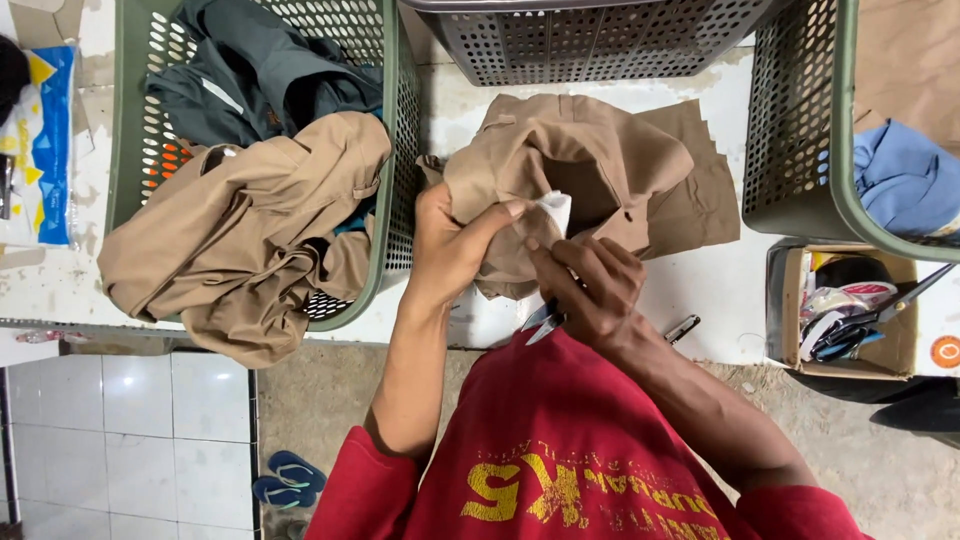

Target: Inspecting and trimming loose threads from garments using scissors in a quality control area.

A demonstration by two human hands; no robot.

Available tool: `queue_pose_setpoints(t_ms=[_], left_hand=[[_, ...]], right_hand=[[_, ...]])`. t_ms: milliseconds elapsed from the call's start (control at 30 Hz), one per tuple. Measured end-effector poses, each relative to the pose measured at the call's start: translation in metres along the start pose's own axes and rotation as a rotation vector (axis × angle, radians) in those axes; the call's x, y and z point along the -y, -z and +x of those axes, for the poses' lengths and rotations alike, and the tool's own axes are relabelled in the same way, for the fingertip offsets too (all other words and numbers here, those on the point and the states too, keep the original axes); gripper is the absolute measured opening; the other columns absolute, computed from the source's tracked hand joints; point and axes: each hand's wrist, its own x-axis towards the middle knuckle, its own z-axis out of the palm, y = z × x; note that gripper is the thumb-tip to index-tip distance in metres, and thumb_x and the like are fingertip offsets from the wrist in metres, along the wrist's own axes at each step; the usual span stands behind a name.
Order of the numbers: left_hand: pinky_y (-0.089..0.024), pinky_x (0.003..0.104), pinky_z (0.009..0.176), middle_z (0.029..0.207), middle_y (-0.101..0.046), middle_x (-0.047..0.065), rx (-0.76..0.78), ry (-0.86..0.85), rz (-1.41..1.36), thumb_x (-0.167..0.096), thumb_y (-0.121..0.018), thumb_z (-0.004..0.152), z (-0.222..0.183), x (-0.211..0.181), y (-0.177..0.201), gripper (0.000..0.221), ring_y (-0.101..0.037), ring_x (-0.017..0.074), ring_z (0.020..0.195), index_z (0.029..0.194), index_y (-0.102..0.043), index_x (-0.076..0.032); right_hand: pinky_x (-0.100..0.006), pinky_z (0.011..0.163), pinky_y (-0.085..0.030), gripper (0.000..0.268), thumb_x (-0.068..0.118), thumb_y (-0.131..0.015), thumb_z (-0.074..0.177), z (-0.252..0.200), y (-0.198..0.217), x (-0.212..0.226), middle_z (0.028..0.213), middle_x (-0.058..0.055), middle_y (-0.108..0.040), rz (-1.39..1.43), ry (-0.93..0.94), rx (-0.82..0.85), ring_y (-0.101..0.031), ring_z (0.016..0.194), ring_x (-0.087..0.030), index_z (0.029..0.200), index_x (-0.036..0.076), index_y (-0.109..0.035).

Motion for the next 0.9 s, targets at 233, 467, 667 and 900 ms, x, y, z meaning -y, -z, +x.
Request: queue_pose_setpoints(t_ms=[233,467,667,900], left_hand=[[-0.06,0.037,0.079,0.087,-0.077,0.015,0.017,-0.262,-0.199,0.002,-0.086,0.075,-0.008,0.038,0.015,0.024,-0.068,0.0141,0.087,0.096,-0.074,0.004],[-0.06,0.039,0.081,0.09,-0.076,0.017,-0.039,-0.3,-0.197,0.003,-0.087,0.073,-0.017,0.056,0.032,0.03,-0.069,0.0159,0.089,0.099,-0.072,0.007],[-0.059,0.041,0.082,0.091,-0.076,0.017,-0.081,-0.286,-0.127,0.002,-0.086,0.073,-0.034,0.057,0.037,0.032,-0.068,0.0171,0.092,0.101,-0.072,0.006],[-0.057,0.044,0.083,0.093,-0.075,0.018,-0.152,-0.271,-0.029,0.0,-0.086,0.073,-0.052,0.061,0.03,0.034,-0.066,0.0187,0.095,0.104,-0.072,0.005]], right_hand=[[-0.033,0.045,-0.047,0.014,0.003,-0.065,0.1,0.01,0.001,0.021,0.081,-0.015,-0.062,0.017,-0.076,-0.098,-0.05,0.048,-0.022,0.095,-0.005,-0.075],[-0.039,0.053,-0.052,0.016,0.003,-0.081,0.086,-0.01,0.008,0.004,0.1,-0.016,-0.069,0.118,-0.386,0.005,-0.06,0.057,-0.032,0.099,0.006,-0.072],[-0.033,0.06,-0.053,0.017,0.002,-0.073,0.093,-0.005,0.02,-0.037,0.108,-0.013,-0.073,0.19,-0.287,0.145,-0.063,0.057,-0.027,0.109,0.006,-0.071],[-0.036,0.044,-0.046,0.007,-0.006,-0.073,0.09,-0.054,0.013,-0.051,0.092,-0.024,-0.067,0.196,0.035,-0.116,-0.045,0.042,-0.021,0.094,-0.004,-0.078]])
